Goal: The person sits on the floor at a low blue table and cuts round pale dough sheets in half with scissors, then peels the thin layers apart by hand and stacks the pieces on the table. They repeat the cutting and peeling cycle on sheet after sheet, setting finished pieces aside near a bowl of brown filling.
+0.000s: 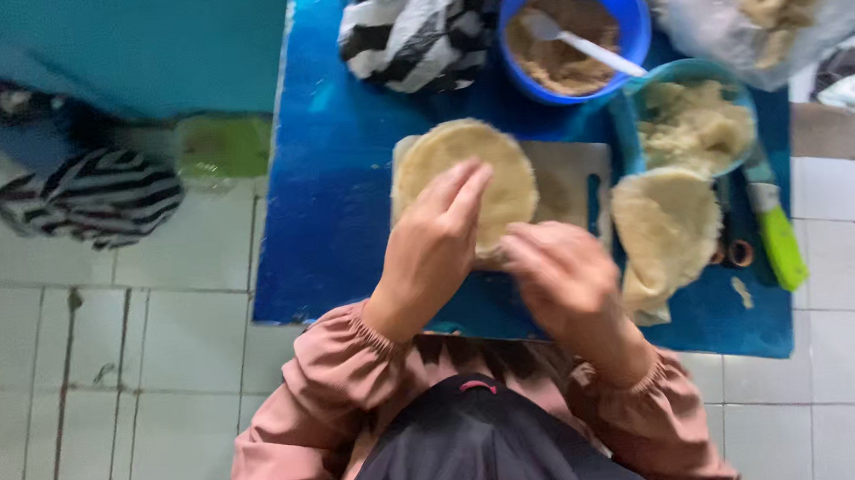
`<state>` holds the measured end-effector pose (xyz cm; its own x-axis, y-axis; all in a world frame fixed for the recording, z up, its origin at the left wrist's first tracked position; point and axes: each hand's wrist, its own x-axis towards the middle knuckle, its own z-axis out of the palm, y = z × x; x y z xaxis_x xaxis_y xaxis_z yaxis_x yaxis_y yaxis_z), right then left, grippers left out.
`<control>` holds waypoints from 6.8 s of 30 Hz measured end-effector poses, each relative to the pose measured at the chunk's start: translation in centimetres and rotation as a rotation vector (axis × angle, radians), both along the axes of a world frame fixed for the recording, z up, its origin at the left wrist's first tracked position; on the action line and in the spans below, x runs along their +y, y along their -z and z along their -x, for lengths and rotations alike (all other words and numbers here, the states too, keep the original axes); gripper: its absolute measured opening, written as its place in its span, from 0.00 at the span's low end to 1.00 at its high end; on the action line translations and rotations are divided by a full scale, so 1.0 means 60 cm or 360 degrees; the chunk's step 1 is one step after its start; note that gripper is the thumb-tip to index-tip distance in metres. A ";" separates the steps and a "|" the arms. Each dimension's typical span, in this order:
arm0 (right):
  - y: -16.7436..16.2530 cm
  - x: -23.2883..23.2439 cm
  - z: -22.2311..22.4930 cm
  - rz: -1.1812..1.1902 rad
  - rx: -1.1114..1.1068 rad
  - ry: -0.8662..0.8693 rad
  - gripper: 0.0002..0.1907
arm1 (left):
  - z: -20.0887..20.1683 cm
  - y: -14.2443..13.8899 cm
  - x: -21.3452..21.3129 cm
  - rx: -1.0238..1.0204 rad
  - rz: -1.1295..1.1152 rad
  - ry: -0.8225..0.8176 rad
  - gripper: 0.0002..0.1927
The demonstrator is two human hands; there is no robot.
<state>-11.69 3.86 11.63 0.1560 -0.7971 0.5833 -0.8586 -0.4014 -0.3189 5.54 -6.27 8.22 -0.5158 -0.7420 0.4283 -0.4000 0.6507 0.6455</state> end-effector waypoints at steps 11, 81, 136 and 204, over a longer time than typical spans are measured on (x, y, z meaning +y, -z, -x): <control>0.137 0.191 0.399 -0.0545 0.0357 0.1359 0.19 | 0.045 0.045 -0.011 -0.0668 0.0234 -0.0092 0.39; -0.017 0.021 -0.096 -0.1181 -0.0244 0.0525 0.36 | 0.131 -0.011 -0.261 -0.0243 0.0701 -0.0352 0.34; 0.033 0.043 -0.109 -0.1223 -0.0330 0.0586 0.37 | 0.117 0.073 -0.246 -0.0063 0.0047 -0.0144 0.34; 0.054 0.136 -0.072 -0.1439 -0.0318 0.0691 0.15 | 0.125 -0.058 -0.095 -0.1151 0.0395 0.0455 0.33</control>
